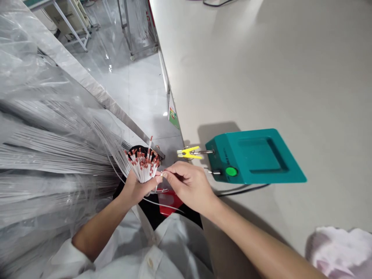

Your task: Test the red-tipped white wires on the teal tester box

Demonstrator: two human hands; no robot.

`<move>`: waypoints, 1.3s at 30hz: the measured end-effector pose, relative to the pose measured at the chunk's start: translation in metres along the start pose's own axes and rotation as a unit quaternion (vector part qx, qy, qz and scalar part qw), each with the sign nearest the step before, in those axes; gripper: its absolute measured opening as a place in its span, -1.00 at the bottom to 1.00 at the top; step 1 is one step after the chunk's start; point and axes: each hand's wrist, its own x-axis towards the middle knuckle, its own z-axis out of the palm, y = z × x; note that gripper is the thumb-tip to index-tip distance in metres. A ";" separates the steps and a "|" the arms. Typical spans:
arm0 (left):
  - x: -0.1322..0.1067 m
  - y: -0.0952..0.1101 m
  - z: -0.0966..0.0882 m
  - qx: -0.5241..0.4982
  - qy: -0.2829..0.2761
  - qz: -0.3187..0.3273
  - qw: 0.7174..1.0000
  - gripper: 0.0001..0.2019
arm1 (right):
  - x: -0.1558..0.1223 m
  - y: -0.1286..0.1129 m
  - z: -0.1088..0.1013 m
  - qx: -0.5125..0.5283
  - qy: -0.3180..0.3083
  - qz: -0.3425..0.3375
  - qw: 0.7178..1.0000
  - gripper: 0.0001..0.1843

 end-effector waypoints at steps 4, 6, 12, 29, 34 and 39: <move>-0.001 -0.001 0.004 0.018 0.038 0.026 0.999 -0.84 | -0.005 0.005 -0.001 -0.266 0.051 -0.217 0.938 -0.85; -0.001 -0.003 0.007 0.019 0.054 0.027 0.998 -0.85 | -0.007 0.008 -0.004 -0.375 0.035 -0.302 0.876 -0.85; 0.001 -0.005 0.014 0.014 0.065 0.013 0.998 -0.88 | -0.005 0.011 -0.015 -0.428 -0.051 -0.318 0.844 -0.81; -0.002 -0.007 0.014 0.032 0.071 0.058 0.995 -0.91 | 0.006 -0.001 -0.025 -0.074 -0.042 -0.112 0.990 -0.83; -0.004 -0.006 0.010 0.019 0.032 0.087 0.996 -0.91 | 0.011 -0.001 -0.026 -0.010 -0.118 -0.090 0.989 -0.87; -0.008 -0.002 -0.002 0.018 -0.019 0.058 0.998 -0.92 | 0.011 -0.001 -0.022 0.094 -0.166 -0.029 0.981 -0.85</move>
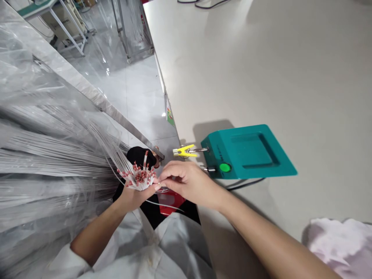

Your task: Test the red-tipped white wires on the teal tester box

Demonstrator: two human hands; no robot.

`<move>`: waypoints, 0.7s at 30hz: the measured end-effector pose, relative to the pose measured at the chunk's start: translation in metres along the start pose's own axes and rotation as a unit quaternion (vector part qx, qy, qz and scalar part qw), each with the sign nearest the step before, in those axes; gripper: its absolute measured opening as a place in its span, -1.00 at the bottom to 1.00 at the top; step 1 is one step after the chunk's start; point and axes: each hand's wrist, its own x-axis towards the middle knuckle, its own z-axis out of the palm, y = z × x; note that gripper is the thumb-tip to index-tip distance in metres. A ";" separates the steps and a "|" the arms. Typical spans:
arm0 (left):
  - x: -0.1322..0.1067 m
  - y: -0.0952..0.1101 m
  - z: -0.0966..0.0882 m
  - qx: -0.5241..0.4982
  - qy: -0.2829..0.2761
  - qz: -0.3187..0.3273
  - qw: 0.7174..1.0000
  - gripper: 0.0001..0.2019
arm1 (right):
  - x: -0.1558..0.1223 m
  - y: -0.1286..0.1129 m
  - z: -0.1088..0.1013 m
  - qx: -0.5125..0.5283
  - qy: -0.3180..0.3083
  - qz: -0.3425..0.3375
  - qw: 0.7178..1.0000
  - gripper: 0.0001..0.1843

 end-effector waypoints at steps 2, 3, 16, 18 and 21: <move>-0.001 0.001 -0.005 -0.001 -0.012 0.000 1.000 -0.90 | 0.001 0.000 0.007 0.093 0.010 0.041 0.995 -0.85; 0.000 0.000 -0.008 -0.006 -0.012 0.004 1.000 -0.88 | 0.001 0.000 0.011 0.150 0.022 0.070 0.986 -0.84; 0.003 -0.015 0.004 -0.102 0.062 -0.022 0.993 -0.74 | 0.003 0.003 0.040 0.393 0.159 0.242 0.873 -0.72; 0.003 -0.015 0.006 -0.109 0.069 -0.032 0.991 -0.75 | 0.002 0.002 0.040 0.328 0.180 0.209 0.903 -0.76; 0.004 -0.015 0.008 -0.113 0.069 -0.028 0.991 -0.78 | -0.002 0.003 0.039 0.160 0.232 0.110 0.953 -0.85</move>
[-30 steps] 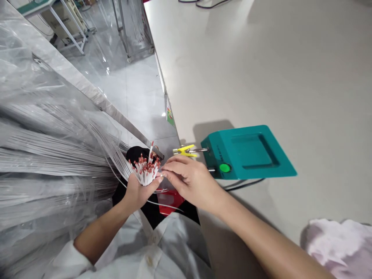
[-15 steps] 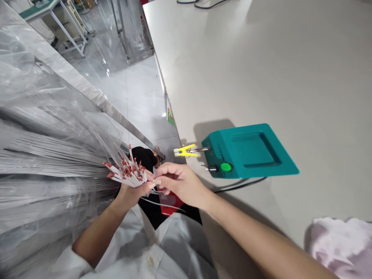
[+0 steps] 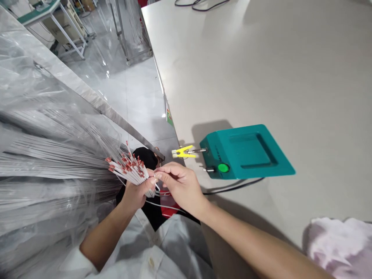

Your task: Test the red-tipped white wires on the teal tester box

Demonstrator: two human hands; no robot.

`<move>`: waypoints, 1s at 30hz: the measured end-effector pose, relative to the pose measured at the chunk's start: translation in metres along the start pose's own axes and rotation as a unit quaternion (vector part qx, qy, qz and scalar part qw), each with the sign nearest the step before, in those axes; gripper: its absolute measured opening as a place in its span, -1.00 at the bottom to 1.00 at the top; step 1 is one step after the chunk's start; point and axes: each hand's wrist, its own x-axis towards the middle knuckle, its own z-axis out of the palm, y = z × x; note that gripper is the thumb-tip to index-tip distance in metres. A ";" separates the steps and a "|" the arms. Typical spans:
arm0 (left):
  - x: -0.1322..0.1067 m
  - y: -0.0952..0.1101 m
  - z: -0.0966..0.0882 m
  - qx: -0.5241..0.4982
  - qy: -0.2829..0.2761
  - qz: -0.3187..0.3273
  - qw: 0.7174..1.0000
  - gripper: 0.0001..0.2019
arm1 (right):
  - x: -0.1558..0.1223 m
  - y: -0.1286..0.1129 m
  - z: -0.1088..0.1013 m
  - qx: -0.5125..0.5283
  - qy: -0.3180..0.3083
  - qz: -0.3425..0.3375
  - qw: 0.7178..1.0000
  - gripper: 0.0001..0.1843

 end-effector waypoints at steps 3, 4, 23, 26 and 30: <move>0.000 0.005 0.002 0.037 -0.013 -0.003 0.999 -0.81 | -0.002 0.002 -0.004 -0.176 0.019 -0.175 0.969 -0.87; 0.000 0.007 0.002 0.048 -0.019 -0.007 0.999 -0.81 | -0.003 0.002 -0.006 -0.236 0.016 -0.221 0.946 -0.86; 0.002 0.017 0.002 0.069 0.013 0.009 0.997 -0.85 | -0.001 0.003 -0.016 -0.328 -0.023 -0.253 0.910 -0.82; 0.001 0.019 0.003 0.077 -0.012 0.021 0.997 -0.82 | -0.001 0.006 -0.014 -0.388 -0.003 -0.314 0.866 -0.86; 0.001 0.023 0.005 0.086 -0.035 0.003 0.996 -0.84 | 0.000 0.002 -0.016 -0.505 -0.005 -0.383 0.774 -0.90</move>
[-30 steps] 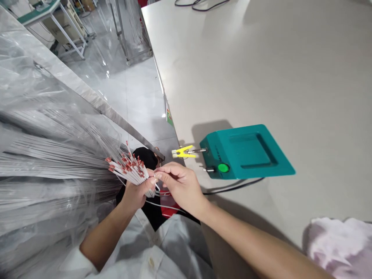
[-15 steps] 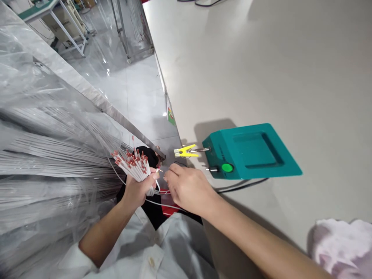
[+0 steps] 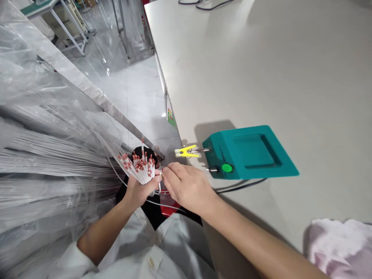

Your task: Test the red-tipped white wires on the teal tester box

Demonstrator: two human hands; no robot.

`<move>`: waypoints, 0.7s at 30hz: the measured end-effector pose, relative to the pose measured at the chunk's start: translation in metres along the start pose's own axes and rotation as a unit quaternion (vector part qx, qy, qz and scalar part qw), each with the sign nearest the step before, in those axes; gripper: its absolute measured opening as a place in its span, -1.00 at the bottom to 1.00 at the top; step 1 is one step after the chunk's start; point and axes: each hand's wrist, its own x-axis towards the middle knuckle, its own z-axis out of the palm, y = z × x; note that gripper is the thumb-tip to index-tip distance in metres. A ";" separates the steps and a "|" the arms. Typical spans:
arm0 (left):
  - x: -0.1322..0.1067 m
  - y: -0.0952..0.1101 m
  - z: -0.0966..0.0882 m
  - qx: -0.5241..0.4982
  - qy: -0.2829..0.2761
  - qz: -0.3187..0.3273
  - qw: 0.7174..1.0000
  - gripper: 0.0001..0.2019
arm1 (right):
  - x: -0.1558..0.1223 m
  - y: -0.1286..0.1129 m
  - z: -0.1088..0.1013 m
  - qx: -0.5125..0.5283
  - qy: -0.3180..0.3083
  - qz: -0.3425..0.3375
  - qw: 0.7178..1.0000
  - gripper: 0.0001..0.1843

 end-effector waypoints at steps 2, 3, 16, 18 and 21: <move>0.000 0.001 0.000 0.008 0.011 0.006 1.000 -0.90 | 0.004 -0.001 -0.005 0.023 -0.023 0.017 0.999 -0.87; 0.000 0.000 -0.001 0.014 0.020 0.017 1.000 -0.92 | 0.006 -0.002 -0.008 0.066 -0.036 0.042 0.996 -0.84; -0.001 -0.006 -0.005 0.077 0.014 0.045 0.996 -0.91 | 0.009 -0.004 -0.011 0.645 -0.209 0.525 0.514 -0.65; -0.001 -0.006 -0.003 0.064 0.024 0.014 0.998 -0.91 | 0.008 -0.004 -0.015 0.581 -0.176 0.495 0.621 -0.64; 0.001 -0.005 0.000 0.035 0.031 0.010 0.999 -0.94 | 0.006 -0.005 -0.017 0.438 -0.126 0.362 0.813 -0.76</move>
